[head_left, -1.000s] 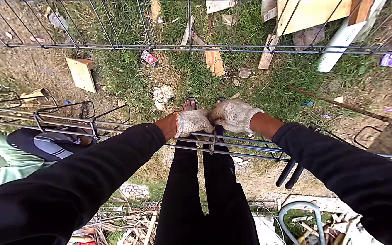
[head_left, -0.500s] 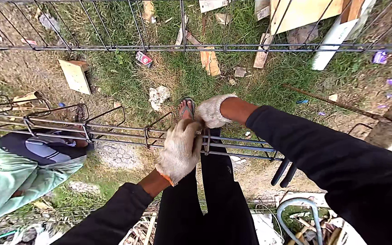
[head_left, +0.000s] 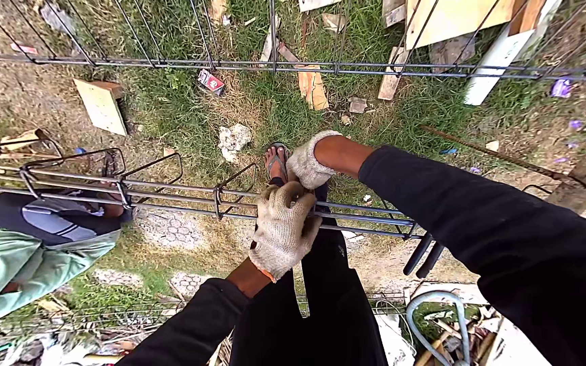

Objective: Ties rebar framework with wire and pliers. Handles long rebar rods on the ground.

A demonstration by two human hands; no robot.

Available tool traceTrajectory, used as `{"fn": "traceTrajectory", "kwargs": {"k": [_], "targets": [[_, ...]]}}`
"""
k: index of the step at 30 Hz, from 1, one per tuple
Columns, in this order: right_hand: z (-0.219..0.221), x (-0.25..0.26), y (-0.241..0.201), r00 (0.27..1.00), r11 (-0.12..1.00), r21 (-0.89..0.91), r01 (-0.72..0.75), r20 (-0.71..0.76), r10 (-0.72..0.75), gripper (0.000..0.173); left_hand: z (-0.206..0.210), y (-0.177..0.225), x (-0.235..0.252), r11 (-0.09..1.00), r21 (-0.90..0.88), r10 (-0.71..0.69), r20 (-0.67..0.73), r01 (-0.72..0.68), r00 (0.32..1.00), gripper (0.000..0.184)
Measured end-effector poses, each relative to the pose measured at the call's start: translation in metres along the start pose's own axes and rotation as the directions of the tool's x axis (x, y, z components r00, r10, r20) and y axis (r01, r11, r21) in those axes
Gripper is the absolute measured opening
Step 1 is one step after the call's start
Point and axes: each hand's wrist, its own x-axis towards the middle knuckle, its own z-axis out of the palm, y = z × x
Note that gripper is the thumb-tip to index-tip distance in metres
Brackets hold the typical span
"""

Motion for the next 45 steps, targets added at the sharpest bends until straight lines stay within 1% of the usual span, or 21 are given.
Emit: {"fn": "traceTrajectory", "kwargs": {"k": [2,3,5,7,8,11,12,15,17,20,22,25,28,31,33,36,39,40,41,45], "targets": [[0.006,0.011,0.003,0.999,0.999,-0.041,0.022,0.032,-0.02,0.031,0.006,0.006,0.002,0.999,0.04,-0.019,-0.045,0.021,0.999,0.032],[0.011,0.017,0.007,0.998,0.997,-0.056,0.051,0.026,-0.049,0.032,0.01,0.008,0.003,0.998,0.054,-0.033,-0.057,0.036,0.998,0.032],[0.013,0.023,0.01,0.997,0.997,-0.05,0.065,0.042,-0.062,0.036,0.013,0.011,0.006,0.996,0.069,-0.055,-0.071,0.06,0.996,0.03],[0.011,0.018,0.01,0.991,0.987,-0.083,0.137,0.023,-0.135,0.03,0.014,0.01,0.008,0.996,0.073,-0.053,-0.08,0.059,0.995,0.029],[0.008,0.012,0.008,0.986,0.981,-0.092,0.169,0.012,-0.168,0.026,0.015,0.008,0.006,0.997,0.064,-0.045,-0.088,0.051,0.995,0.029],[-0.017,-0.027,-0.004,0.97,0.966,-0.093,0.241,0.044,-0.237,0.011,0.016,0.005,0.0,1.0,0.012,-0.008,-0.102,0.009,0.995,0.03],[-0.019,-0.037,-0.004,0.97,0.968,-0.073,0.242,0.037,-0.24,0.009,0.018,0.003,-0.001,1.0,0.005,-0.001,-0.114,0.002,0.993,0.028],[-0.014,-0.055,0.002,0.977,0.978,0.018,0.209,-0.044,-0.209,0.01,0.029,-0.003,0.001,1.0,-0.004,-0.013,-0.167,0.013,0.986,0.024],[-0.006,-0.063,0.006,0.974,0.972,0.101,0.21,-0.11,-0.199,0.01,0.031,-0.004,0.0,1.0,-0.015,-0.022,-0.159,0.019,0.987,0.024],[0.003,-0.074,0.007,0.972,0.963,0.165,0.214,-0.138,-0.192,0.011,0.027,-0.001,0.0,0.999,-0.042,-0.039,-0.112,0.034,0.993,0.023],[0.011,-0.081,0.01,0.966,0.95,0.205,0.234,-0.159,-0.204,0.011,0.03,-0.002,0.002,0.999,-0.031,-0.045,-0.136,0.042,0.99,0.024],[0.029,-0.085,0.022,0.937,0.888,0.329,0.322,-0.246,-0.249,0.015,0.031,-0.001,0.0,0.998,-0.03,-0.066,-0.117,0.063,0.991,0.024],[0.039,-0.083,0.027,0.929,0.848,0.413,0.334,-0.298,-0.221,0.015,0.033,-0.001,0.003,0.996,-0.038,-0.081,-0.121,0.077,0.989,0.024],[0.041,-0.083,0.026,0.922,0.851,0.4,0.341,-0.319,-0.22,0.016,0.03,-0.001,0.006,0.995,-0.03,-0.101,-0.086,0.098,0.991,0.031],[0.043,-0.085,0.026,0.909,0.842,0.392,0.371,-0.34,-0.242,0.015,0.032,-0.004,0.007,0.997,-0.018,-0.078,-0.065,0.077,0.995,0.031],[0.05,-0.085,0.032,0.881,0.794,0.425,0.436,-0.381,-0.28,0.017,0.031,-0.006,0.008,0.998,-0.005,-0.061,-0.027,0.061,0.998,0.029],[0.061,-0.083,0.043,0.825,0.74,0.42,0.526,-0.462,-0.325,0.016,0.032,-0.007,0.01,0.999,-0.004,-0.039,-0.028,0.039,0.999,0.029],[0.063,-0.084,0.046,0.821,0.733,0.422,0.534,-0.466,-0.329,0.016,0.031,-0.008,0.011,0.999,-0.013,-0.033,-0.023,0.032,0.999,0.029],[0.064,-0.084,0.049,0.819,0.731,0.423,0.536,-0.47,-0.328,0.016,0.03,-0.009,0.012,0.999,-0.026,-0.029,-0.014,0.028,1.0,0.029],[0.067,-0.078,0.059,0.86,0.749,0.445,0.491,-0.383,-0.336,0.016,0.026,-0.01,0.011,0.998,-0.066,-0.011,0.023,0.012,1.0,0.028]]}}
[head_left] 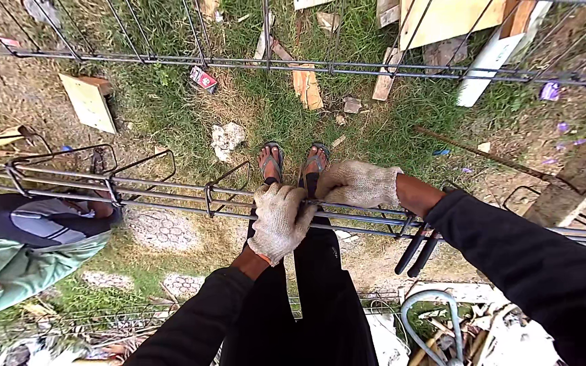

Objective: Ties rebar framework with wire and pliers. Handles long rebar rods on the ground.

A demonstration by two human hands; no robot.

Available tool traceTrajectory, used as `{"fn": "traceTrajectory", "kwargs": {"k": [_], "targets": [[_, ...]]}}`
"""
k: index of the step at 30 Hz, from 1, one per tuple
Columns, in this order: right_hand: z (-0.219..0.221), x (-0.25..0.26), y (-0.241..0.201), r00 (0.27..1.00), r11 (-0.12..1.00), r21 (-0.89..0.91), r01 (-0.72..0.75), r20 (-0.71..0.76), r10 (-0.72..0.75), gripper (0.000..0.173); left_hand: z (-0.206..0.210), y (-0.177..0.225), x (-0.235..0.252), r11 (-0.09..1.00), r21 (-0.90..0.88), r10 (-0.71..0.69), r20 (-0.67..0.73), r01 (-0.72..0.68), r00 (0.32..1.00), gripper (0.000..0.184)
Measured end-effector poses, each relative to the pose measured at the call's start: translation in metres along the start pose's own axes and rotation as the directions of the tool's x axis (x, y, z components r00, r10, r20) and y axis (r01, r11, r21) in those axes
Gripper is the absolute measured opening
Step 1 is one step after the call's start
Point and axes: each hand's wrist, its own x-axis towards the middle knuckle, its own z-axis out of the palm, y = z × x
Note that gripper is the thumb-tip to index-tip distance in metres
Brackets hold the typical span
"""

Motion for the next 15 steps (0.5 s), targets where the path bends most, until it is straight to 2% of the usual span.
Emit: {"fn": "traceTrajectory", "kwargs": {"k": [3,11,15], "targets": [[0.003,0.01,0.01,1.0,0.999,-0.044,0.022,0.021,-0.021,0.014,-0.001,-0.002,0.001,1.0,-0.009,-0.001,0.007,0.001,1.0,0.028],[0.007,0.027,0.035,0.987,1.0,0.012,0.011,0.161,-0.013,0.017,0.0,-0.006,0.006,1.0,0.002,-0.006,0.039,0.006,0.999,0.029],[0.016,0.046,0.026,0.984,0.996,-0.027,-0.087,0.156,0.09,0.02,0.0,-0.005,0.006,1.0,0.009,0.0,0.027,0.0,1.0,0.028]]}}
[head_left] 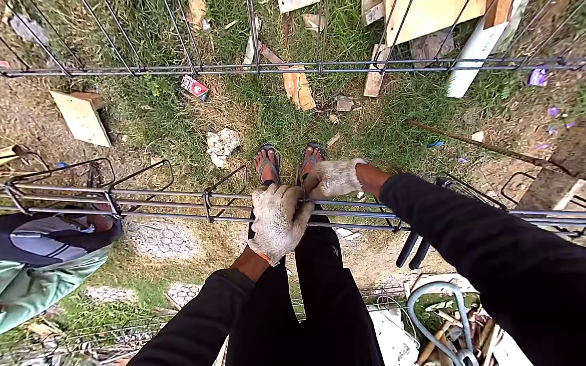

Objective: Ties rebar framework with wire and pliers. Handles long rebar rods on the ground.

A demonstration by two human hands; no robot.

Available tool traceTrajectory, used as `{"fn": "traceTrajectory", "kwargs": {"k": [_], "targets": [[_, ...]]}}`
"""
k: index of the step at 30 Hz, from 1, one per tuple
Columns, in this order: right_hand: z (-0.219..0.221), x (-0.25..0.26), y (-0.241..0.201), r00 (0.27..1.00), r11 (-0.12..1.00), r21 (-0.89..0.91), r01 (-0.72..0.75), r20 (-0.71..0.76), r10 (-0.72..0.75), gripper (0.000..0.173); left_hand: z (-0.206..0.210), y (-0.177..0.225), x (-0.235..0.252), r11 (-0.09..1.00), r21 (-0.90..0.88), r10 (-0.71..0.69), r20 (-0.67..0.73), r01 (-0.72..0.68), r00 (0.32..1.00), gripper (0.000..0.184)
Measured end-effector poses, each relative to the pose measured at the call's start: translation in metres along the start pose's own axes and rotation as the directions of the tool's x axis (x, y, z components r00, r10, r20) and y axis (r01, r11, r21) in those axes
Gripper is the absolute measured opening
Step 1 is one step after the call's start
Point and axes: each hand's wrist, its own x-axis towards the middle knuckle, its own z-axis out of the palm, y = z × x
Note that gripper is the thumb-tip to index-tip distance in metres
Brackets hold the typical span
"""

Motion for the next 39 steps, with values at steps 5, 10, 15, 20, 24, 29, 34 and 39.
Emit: {"fn": "traceTrajectory", "kwargs": {"k": [5,10,15,20,24,29,34,39], "targets": [[0.02,0.011,0.004,0.999,0.991,0.127,-0.041,-0.028,0.045,0.019,-0.001,0.0,-0.002,0.999,0.014,0.036,-0.021,-0.036,0.999,0.028],[0.035,0.006,0.012,0.997,0.981,0.194,0.001,-0.079,0.014,0.018,-0.035,-0.008,0.005,0.993,-0.077,0.102,0.248,-0.085,0.963,0.031],[0.031,0.011,0.007,0.991,0.948,0.291,-0.127,-0.001,0.133,0.018,-0.065,-0.005,0.032,0.998,-0.042,-0.016,0.567,0.048,0.824,0.022],[0.028,0.014,0.01,0.993,0.965,0.232,-0.12,0.019,0.119,0.018,-0.053,-0.02,0.054,0.971,-0.08,-0.103,0.711,0.225,0.696,0.017],[0.029,0.014,0.012,0.983,0.982,0.053,-0.181,0.033,0.18,0.025,-0.051,-0.029,0.064,0.965,-0.158,-0.02,0.749,0.208,0.662,0.016],[0.029,0.012,0.006,0.95,0.952,-0.008,-0.305,0.068,0.305,0.035,-0.052,-0.035,0.073,0.924,-0.291,0.083,0.787,0.249,0.611,0.016],[0.036,0.014,0.011,0.928,0.928,-0.019,-0.371,0.037,0.371,0.036,-0.058,-0.036,0.081,0.912,-0.314,0.123,0.823,0.264,0.554,0.018],[0.036,0.013,0.01,0.95,0.949,0.07,-0.309,0.079,0.303,0.032,-0.049,-0.048,0.087,0.963,-0.082,-0.039,0.901,0.257,0.433,0.029]]}}
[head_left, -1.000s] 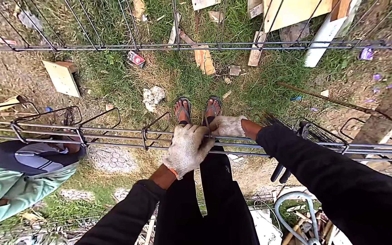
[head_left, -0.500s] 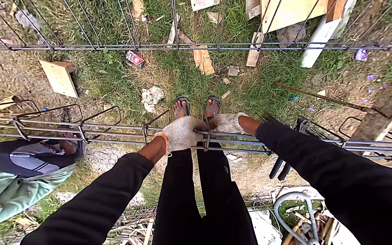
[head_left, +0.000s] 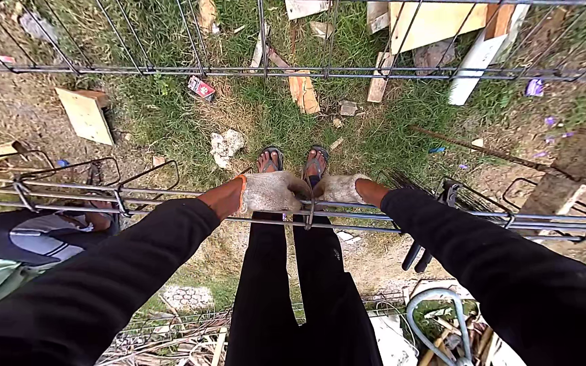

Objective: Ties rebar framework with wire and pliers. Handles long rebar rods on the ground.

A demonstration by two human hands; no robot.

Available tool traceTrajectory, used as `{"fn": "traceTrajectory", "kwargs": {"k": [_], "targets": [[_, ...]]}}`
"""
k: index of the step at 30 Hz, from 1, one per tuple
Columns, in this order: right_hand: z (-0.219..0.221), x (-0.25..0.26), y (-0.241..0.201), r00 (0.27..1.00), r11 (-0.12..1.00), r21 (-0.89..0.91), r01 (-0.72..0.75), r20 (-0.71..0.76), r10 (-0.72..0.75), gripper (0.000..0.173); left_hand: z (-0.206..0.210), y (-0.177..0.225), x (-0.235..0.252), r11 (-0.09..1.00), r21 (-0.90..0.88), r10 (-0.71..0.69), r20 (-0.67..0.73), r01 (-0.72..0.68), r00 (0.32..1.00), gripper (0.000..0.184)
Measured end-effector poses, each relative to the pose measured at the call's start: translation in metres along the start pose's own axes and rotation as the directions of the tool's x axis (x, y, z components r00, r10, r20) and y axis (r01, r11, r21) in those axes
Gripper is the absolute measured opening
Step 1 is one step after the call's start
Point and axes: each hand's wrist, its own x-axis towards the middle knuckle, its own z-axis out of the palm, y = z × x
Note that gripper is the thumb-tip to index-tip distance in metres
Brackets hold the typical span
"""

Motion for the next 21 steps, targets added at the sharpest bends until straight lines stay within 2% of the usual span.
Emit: {"fn": "traceTrajectory", "kwargs": {"k": [1,2,3,4,5,6,7,8,9,12,15,19,21], "targets": [[0.0,0.004,0.002,1.0,1.0,0.013,0.024,0.009,-0.024,0.032,0.004,-0.023,0.011,0.992,0.068,-0.11,0.01,0.109,0.994,0.033],[-0.002,0.006,0.002,0.999,0.999,0.004,0.037,0.013,-0.037,0.032,0.01,-0.069,0.024,0.993,0.099,-0.062,0.009,0.06,0.998,0.035],[-0.005,0.006,-0.001,0.999,0.999,-0.011,0.036,0.014,-0.035,0.031,0.023,-0.153,0.046,0.925,0.077,0.377,-0.056,-0.372,0.925,0.033],[-0.006,0.006,-0.003,0.999,0.998,-0.044,0.035,0.005,-0.034,0.028,0.031,-0.195,0.063,0.836,0.028,0.548,-0.103,-0.549,0.83,0.032],[-0.008,0.007,-0.005,1.0,0.996,-0.085,0.026,-0.002,-0.026,0.028,0.031,-0.189,0.062,0.846,-0.001,0.53,-0.108,-0.533,0.841,0.03],[-0.007,0.01,-0.005,1.0,0.992,-0.126,0.017,-0.017,-0.019,0.028,0.023,-0.144,0.047,0.915,0.003,0.403,-0.075,-0.404,0.912,0.026],[-0.005,0.012,-0.004,0.999,0.988,-0.156,0.007,-0.035,-0.013,0.029,0.011,-0.071,0.026,0.988,0.012,0.157,-0.009,-0.157,0.988,0.022],[-0.003,0.014,-0.002,0.998,0.986,-0.167,-0.001,-0.057,-0.008,0.028,0.001,-0.018,0.011,0.999,0.006,0.051,0.043,-0.052,0.998,0.02],[-0.001,0.016,0.0,0.997,0.987,-0.163,-0.006,-0.082,-0.007,0.028,-0.005,0.007,0.002,0.998,0.002,0.069,0.061,-0.069,0.996,0.018],[-0.002,0.011,0.006,0.983,0.985,-0.151,-0.085,-0.176,0.057,0.034,-0.008,0.006,0.0,0.983,-0.013,0.185,0.063,-0.185,0.981,0.017],[-0.013,-0.007,0.012,0.961,0.99,-0.084,-0.118,-0.261,0.092,0.037,-0.007,0.005,0.003,0.983,-0.048,0.182,0.063,-0.179,0.981,0.017],[-0.023,-0.033,0.022,0.923,0.989,-0.006,-0.147,-0.36,0.135,0.04,0.008,-0.005,0.009,0.971,-0.161,0.173,-0.032,-0.176,0.984,0.016],[-0.025,-0.044,0.027,0.901,0.99,0.005,-0.144,-0.413,0.133,0.042,0.014,-0.033,0.021,0.928,-0.207,0.309,-0.038,-0.31,0.95,0.018]]}}
